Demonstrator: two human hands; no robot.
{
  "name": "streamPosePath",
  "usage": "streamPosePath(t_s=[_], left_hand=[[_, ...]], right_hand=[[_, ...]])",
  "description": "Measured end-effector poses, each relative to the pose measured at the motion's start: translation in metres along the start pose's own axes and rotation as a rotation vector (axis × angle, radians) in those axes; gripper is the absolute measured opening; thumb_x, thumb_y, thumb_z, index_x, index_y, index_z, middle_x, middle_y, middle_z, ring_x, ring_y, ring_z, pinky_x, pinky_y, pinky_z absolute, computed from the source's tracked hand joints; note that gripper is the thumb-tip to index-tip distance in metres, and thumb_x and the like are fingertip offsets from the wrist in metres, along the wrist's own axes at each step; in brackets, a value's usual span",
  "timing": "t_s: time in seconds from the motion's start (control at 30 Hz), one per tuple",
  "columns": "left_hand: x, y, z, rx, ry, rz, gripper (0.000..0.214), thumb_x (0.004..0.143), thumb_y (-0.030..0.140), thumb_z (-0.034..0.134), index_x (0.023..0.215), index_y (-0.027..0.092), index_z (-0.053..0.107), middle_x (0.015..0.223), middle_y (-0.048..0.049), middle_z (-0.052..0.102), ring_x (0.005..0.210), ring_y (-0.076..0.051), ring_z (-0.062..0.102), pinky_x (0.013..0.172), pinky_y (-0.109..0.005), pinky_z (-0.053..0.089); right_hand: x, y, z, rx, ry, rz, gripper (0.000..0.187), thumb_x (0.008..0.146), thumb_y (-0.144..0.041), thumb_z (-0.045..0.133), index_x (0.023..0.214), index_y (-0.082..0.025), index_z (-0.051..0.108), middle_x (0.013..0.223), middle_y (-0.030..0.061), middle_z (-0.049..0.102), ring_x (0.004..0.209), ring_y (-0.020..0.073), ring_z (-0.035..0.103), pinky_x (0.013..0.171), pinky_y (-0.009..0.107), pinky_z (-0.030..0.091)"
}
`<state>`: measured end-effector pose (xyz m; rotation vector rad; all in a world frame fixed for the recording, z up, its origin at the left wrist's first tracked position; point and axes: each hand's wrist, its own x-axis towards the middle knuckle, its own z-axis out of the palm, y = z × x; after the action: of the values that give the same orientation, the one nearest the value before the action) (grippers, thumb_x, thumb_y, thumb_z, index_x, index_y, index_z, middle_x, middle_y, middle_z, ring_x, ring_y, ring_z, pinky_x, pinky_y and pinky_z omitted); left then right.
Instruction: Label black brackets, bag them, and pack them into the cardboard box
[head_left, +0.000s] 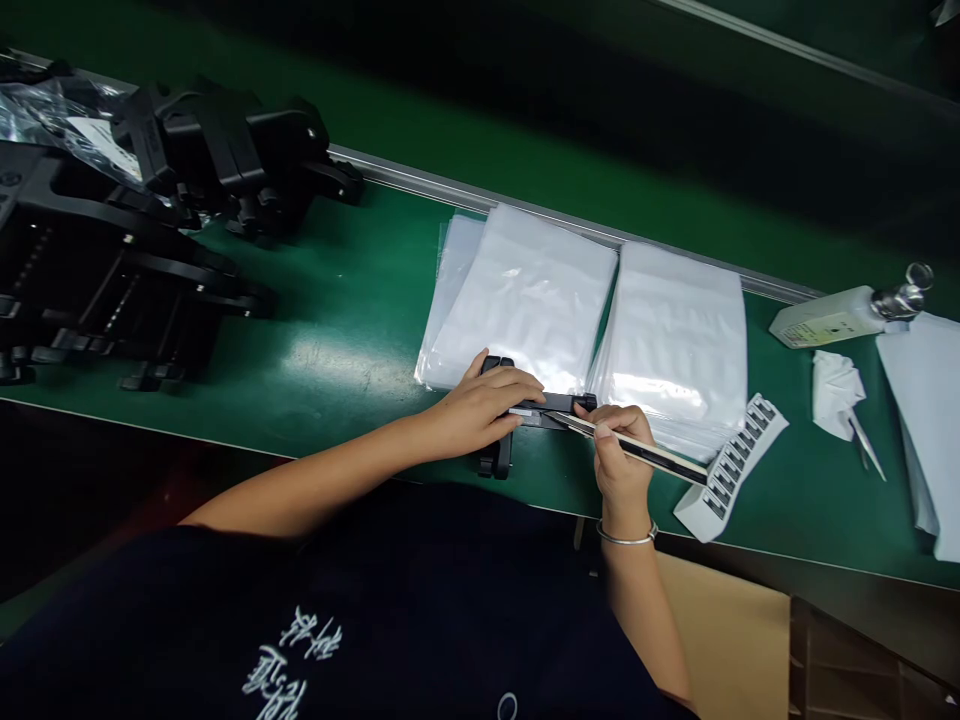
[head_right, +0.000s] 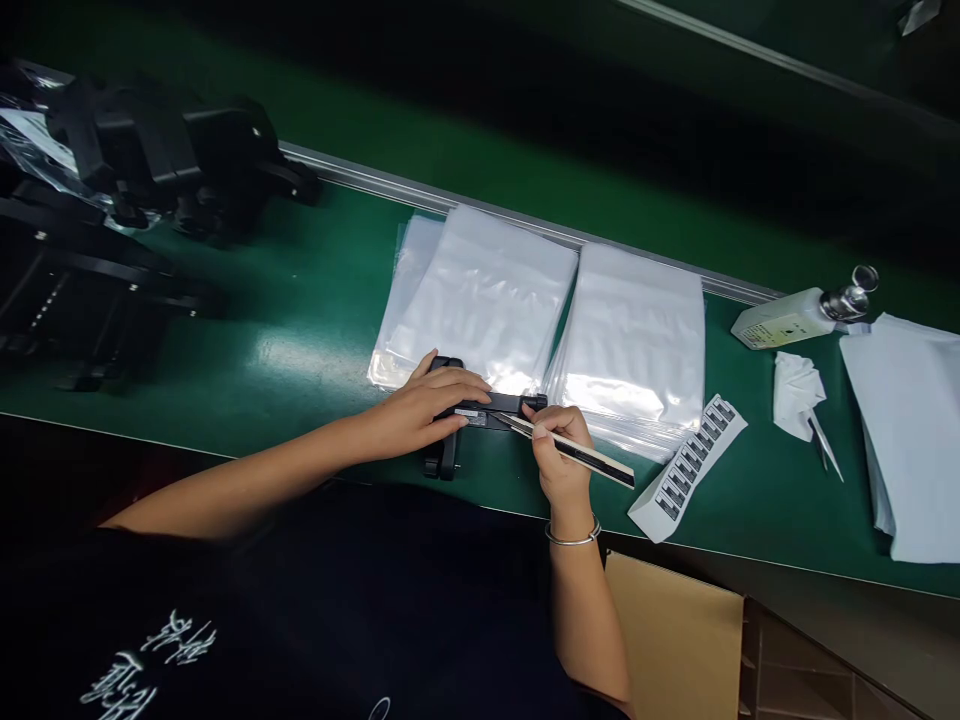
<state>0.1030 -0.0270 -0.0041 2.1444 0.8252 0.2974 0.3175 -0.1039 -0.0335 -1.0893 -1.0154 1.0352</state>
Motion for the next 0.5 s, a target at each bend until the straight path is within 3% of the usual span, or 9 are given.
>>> streamPosePath(t_s=[0.5], left_hand=[[-0.0004,-0.0009,0.0018,0.013,0.020,0.035,0.028,0.091,0.014,0.049,0.108,0.025,0.067,0.130,-0.0036,0.059,0.127,-0.022,0.050,0.117,-0.062,-0.003]], right_hand=[[-0.0015,0.0014,0.0008,-0.027,0.001,0.000,0.009,0.086,-0.027,0.064,0.081,-0.025,0.057,0.069,-0.0035,0.053,0.070,0.0139,0.053,0.093,0.047,0.053]])
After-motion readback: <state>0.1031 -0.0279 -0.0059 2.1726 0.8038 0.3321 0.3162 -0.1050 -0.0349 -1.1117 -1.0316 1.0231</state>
